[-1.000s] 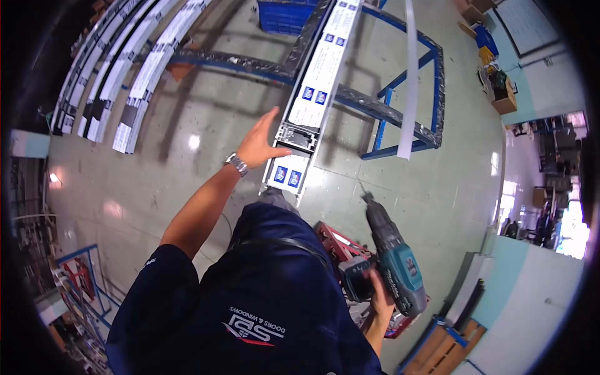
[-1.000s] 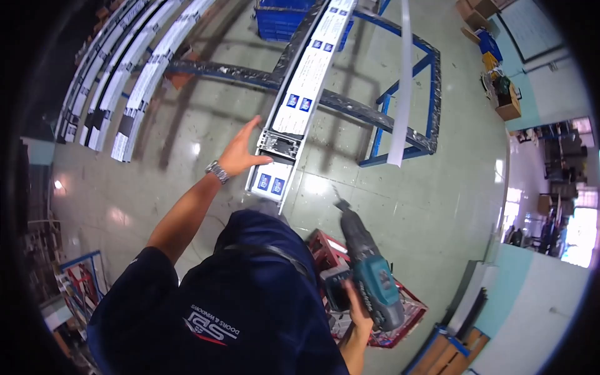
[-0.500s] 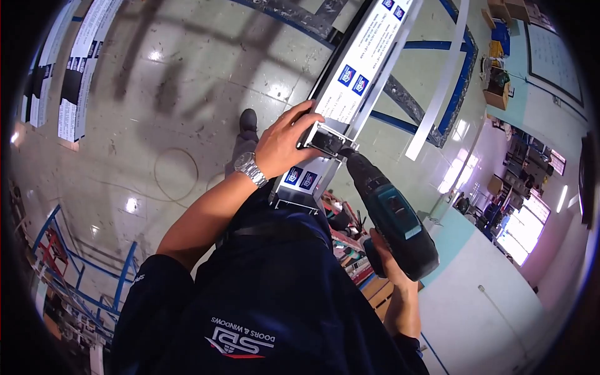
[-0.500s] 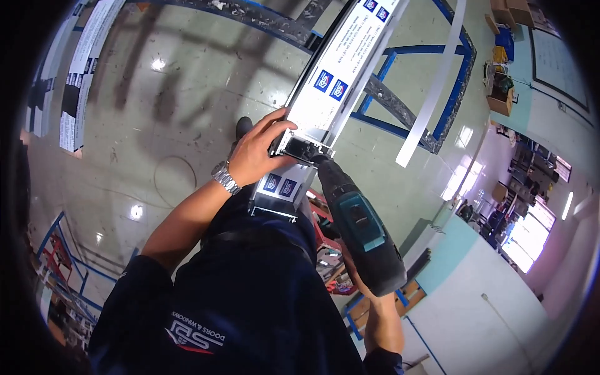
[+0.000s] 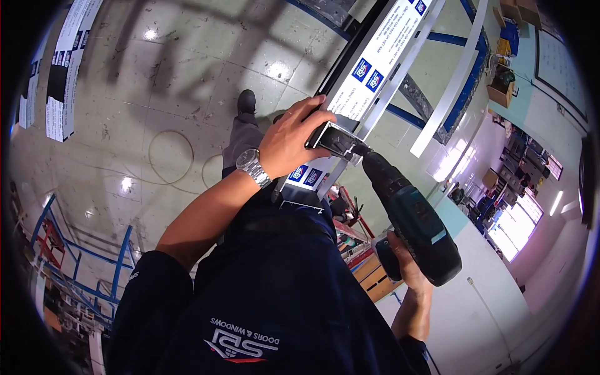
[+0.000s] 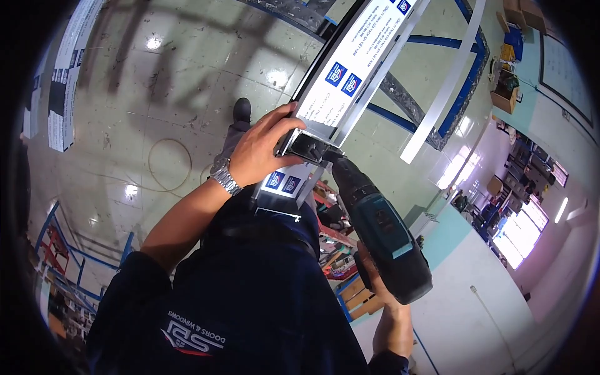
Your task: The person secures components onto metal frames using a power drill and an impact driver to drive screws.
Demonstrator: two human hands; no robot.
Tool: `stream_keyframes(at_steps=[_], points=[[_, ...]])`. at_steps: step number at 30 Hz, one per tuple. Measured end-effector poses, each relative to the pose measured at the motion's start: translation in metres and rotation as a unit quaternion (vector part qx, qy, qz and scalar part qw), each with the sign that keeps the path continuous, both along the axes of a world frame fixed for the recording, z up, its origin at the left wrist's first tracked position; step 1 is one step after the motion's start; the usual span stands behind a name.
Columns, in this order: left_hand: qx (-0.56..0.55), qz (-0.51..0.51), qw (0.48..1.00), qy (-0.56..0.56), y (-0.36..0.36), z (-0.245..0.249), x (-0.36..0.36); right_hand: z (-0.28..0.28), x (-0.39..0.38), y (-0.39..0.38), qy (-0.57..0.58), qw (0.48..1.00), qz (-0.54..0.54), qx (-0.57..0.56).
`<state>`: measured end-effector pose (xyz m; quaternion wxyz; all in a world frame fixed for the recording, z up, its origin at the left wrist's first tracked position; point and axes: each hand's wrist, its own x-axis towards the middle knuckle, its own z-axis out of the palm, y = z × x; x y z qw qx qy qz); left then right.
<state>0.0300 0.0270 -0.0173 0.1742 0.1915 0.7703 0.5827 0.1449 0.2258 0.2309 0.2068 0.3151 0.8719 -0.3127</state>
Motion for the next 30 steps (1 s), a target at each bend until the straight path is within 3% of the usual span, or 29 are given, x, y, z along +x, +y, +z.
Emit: stream_keyframes(at_steps=[7, 9, 13, 15, 16, 19, 20, 21, 23, 26, 30], points=[[0.0, 0.003, 1.0, -0.004, 0.0, -0.002, 0.001, -0.006, 0.008, 0.017, -0.002, 0.988, 0.106, 0.108], [0.002, 0.004, 1.0, -0.002, 0.0, -0.002, 0.001, -0.001, -0.006, 0.016, -0.004, 0.968, 0.218, 0.127], [0.0, -0.002, 1.0, -0.013, 0.0, -0.002, 0.002, -0.005, -0.018, 0.032, -0.014, 0.99, 0.135, 0.049], [0.001, 0.004, 1.0, 0.001, 0.001, -0.002, 0.002, -0.013, -0.037, 0.04, -0.034, 0.931, 0.36, 0.051], [0.003, 0.002, 1.0, -0.002, 0.001, -0.002, 0.003, -0.019, -0.039, 0.035, -0.081, 0.956, 0.277, 0.051], [-0.012, 0.0, 1.0, -0.002, -0.003, -0.005, -0.003, -0.026, -0.06, 0.036, 0.006, 0.952, 0.305, -0.026], [-0.006, 0.002, 1.0, -0.001, -0.003, -0.006, -0.001, -0.025, -0.056, 0.045, -0.102, 0.938, 0.33, 0.043], [0.001, 0.002, 1.0, -0.003, -0.001, -0.004, 0.001, -0.026, -0.053, 0.051, -0.084, 0.953, 0.291, -0.024], [-0.006, -0.004, 1.0, -0.02, 0.0, -0.004, 0.001, -0.023, -0.055, 0.055, -0.036, 0.897, 0.433, 0.081], [-0.007, -0.002, 1.0, -0.015, 0.0, -0.001, -0.002, -0.022, -0.07, 0.048, -0.089, 0.935, 0.344, -0.01], [-0.01, -0.006, 1.0, -0.009, -0.001, 0.0, -0.002, -0.016, -0.08, 0.034, -0.077, 0.955, 0.279, -0.056]])
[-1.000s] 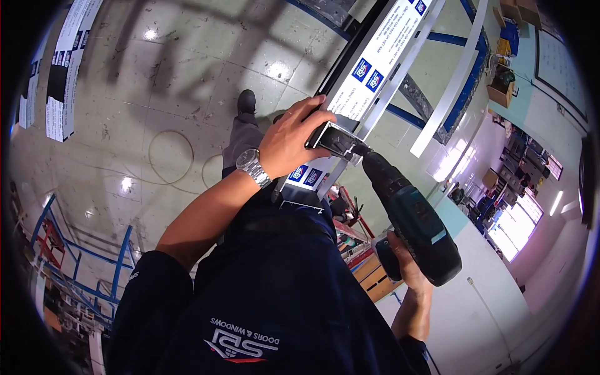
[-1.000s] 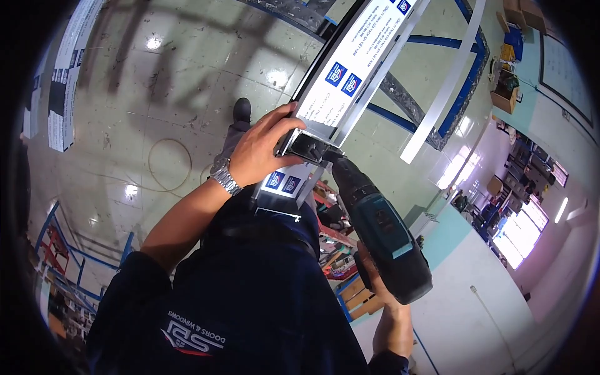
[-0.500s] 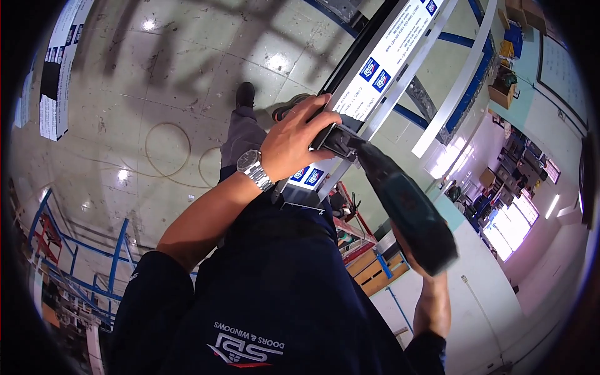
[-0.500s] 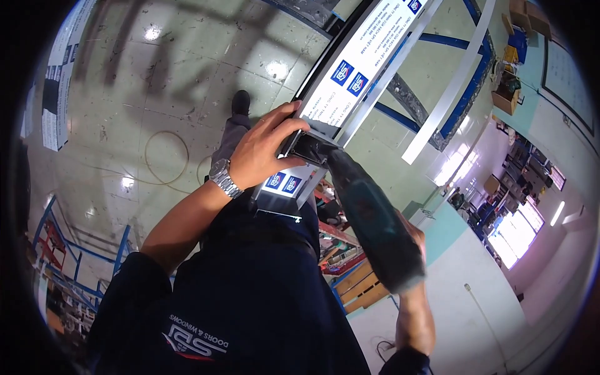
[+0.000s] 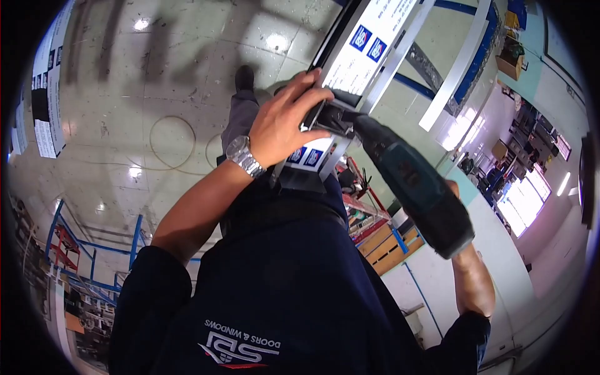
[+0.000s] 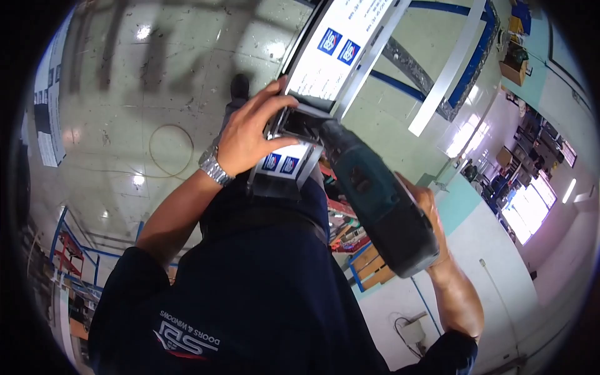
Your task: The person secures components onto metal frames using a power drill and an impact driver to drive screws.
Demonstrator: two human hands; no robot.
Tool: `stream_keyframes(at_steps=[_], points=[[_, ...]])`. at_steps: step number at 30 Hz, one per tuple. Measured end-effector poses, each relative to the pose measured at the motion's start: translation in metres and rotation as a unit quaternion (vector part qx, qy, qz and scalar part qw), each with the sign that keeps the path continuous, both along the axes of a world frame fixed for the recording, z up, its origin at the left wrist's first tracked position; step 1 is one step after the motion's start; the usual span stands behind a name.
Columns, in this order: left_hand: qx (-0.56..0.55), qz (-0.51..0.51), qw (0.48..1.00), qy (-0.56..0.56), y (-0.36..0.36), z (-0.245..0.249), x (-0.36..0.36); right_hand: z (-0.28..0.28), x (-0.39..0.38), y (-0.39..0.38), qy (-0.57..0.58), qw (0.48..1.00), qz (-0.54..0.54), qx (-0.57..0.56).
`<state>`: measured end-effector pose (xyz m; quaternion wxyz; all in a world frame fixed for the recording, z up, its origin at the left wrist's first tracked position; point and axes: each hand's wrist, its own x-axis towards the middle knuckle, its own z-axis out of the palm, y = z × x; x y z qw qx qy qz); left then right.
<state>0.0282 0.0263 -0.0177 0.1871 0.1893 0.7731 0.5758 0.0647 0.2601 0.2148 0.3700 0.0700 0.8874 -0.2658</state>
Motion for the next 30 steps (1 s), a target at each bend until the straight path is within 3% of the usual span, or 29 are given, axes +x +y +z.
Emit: stream_keyframes(at_steps=[2, 3, 5, 8, 30], points=[[0.008, -0.001, 1.0, 0.0, 0.0, -0.002, 0.001, -0.002, 0.009, 0.006, -0.058, 0.996, -0.07, 0.005], [0.007, -0.001, 1.0, -0.001, 0.0, -0.001, 0.0, -0.006, 0.004, 0.008, -0.047, 0.998, -0.013, -0.031], [-0.002, -0.005, 1.0, -0.014, 0.0, 0.002, 0.0, -0.005, -0.002, 0.009, -0.116, 0.99, -0.065, -0.044], [-0.002, -0.001, 1.0, -0.019, 0.0, -0.002, 0.002, -0.005, -0.008, -0.004, -0.064, 0.994, -0.078, -0.041], [-0.011, -0.01, 1.0, 0.007, 0.0, -0.004, 0.003, -0.007, -0.015, 0.004, -0.089, 0.995, -0.048, -0.023]])
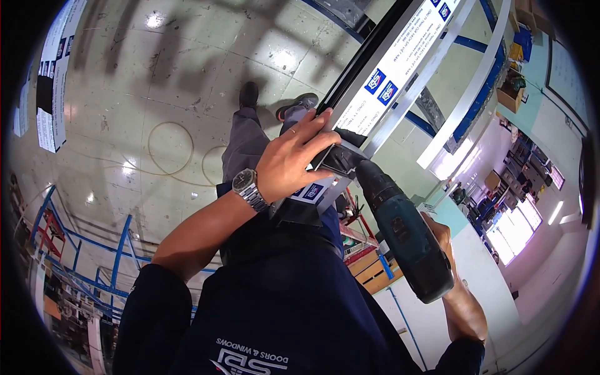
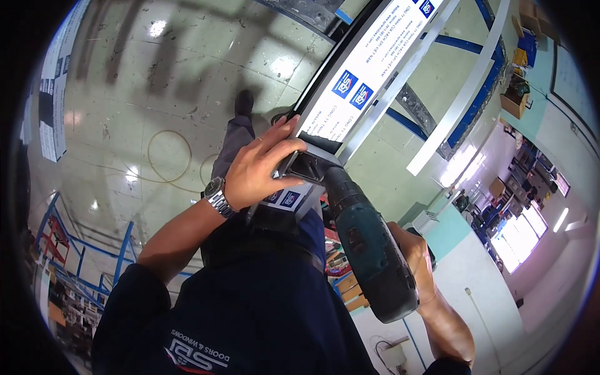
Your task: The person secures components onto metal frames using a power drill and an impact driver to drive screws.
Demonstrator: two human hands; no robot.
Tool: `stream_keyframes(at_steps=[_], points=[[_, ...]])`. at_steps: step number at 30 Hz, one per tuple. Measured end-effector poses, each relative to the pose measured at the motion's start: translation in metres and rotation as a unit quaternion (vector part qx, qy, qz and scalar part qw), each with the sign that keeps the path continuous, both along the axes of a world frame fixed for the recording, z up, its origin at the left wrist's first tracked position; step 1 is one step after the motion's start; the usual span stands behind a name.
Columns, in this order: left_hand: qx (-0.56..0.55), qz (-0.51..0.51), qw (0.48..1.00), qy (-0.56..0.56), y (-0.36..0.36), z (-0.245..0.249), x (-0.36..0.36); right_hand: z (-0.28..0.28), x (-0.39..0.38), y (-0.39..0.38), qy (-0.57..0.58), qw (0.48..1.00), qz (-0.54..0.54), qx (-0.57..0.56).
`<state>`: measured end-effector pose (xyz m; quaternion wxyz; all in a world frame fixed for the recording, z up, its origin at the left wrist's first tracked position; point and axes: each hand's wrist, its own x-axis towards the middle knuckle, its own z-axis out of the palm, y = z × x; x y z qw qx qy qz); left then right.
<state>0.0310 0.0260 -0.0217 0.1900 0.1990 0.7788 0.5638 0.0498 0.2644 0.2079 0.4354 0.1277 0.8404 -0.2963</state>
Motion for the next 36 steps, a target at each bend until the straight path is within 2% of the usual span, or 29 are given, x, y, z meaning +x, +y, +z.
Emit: stream_keyframes(at_steps=[18, 26, 36], points=[[0.008, 0.003, 1.0, -0.013, 0.0, 0.0, 0.0, -0.002, 0.007, 0.003, 0.004, 1.0, -0.021, 0.015], [0.01, 0.006, 1.0, -0.029, 0.0, 0.003, -0.001, -0.006, 0.011, 0.008, 0.059, 0.998, 0.035, 0.001], [0.009, 0.007, 1.0, -0.024, 0.001, 0.003, 0.0, -0.007, 0.017, 0.008, 0.058, 0.998, 0.028, 0.019]])
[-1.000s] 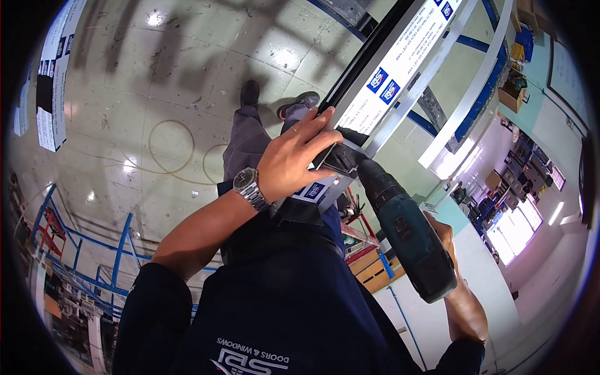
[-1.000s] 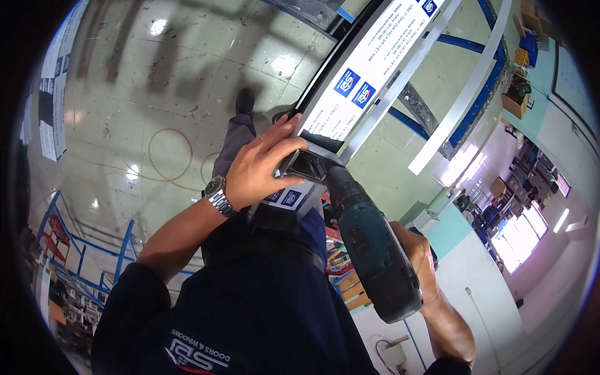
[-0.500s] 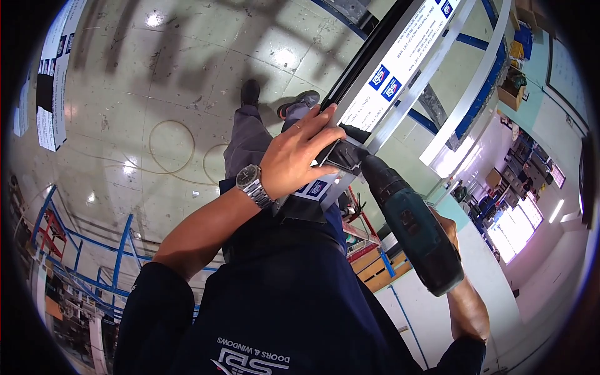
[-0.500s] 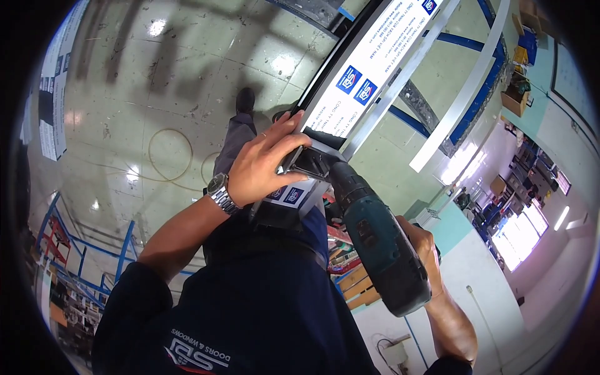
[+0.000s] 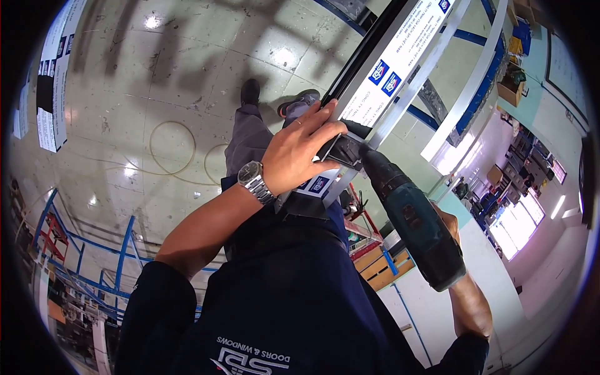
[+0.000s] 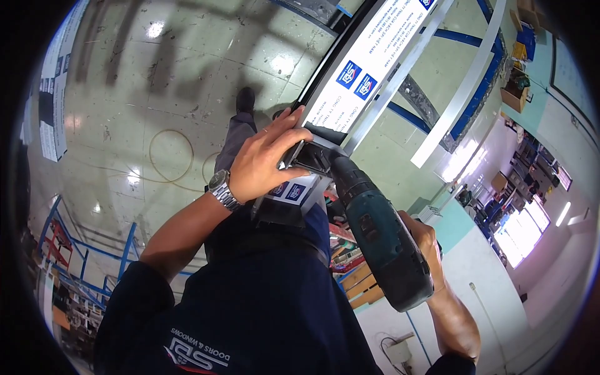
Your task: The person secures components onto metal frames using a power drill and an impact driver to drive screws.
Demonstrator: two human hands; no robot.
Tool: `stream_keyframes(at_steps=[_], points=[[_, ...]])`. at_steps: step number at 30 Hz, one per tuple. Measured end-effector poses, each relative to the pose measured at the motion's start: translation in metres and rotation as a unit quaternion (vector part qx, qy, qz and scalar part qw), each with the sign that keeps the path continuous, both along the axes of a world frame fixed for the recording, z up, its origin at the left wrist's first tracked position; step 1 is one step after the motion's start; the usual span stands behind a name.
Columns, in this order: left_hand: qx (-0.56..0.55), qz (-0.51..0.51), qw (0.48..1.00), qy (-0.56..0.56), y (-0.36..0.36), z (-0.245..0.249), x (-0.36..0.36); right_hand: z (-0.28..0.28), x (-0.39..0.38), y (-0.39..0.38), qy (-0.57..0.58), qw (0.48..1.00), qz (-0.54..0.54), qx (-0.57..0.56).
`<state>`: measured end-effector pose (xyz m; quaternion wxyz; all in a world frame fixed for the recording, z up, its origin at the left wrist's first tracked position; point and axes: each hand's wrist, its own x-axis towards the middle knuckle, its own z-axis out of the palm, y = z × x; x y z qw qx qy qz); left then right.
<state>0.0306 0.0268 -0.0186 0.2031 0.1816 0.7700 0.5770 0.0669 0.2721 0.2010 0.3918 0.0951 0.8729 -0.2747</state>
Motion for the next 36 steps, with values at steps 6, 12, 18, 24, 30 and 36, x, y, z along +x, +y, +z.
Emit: stream_keyframes(at_steps=[6, 12, 18, 24, 30, 36], points=[[-0.002, -0.001, 1.0, 0.002, 0.0, 0.0, 0.0, 0.001, -0.002, -0.002, 0.003, 1.0, -0.003, -0.001], [-0.006, -0.003, 1.0, 0.002, 0.0, -0.001, 0.001, 0.0, -0.003, -0.003, 0.009, 1.0, -0.009, -0.025], [-0.004, -0.003, 1.0, 0.002, 0.0, -0.002, 0.001, -0.001, -0.002, 0.002, 0.017, 0.999, 0.0, -0.051], [-0.003, -0.004, 1.0, 0.007, 0.001, -0.001, 0.001, 0.002, -0.012, -0.003, -0.046, 0.996, -0.05, -0.057], [-0.008, 0.001, 1.0, 0.0, 0.0, -0.002, -0.001, 0.022, 0.011, -0.006, -0.023, 0.99, -0.14, -0.005], [-0.008, -0.005, 1.0, 0.024, 0.001, -0.005, 0.003, 0.062, 0.039, -0.001, -0.059, 0.989, 0.057, 0.126]])
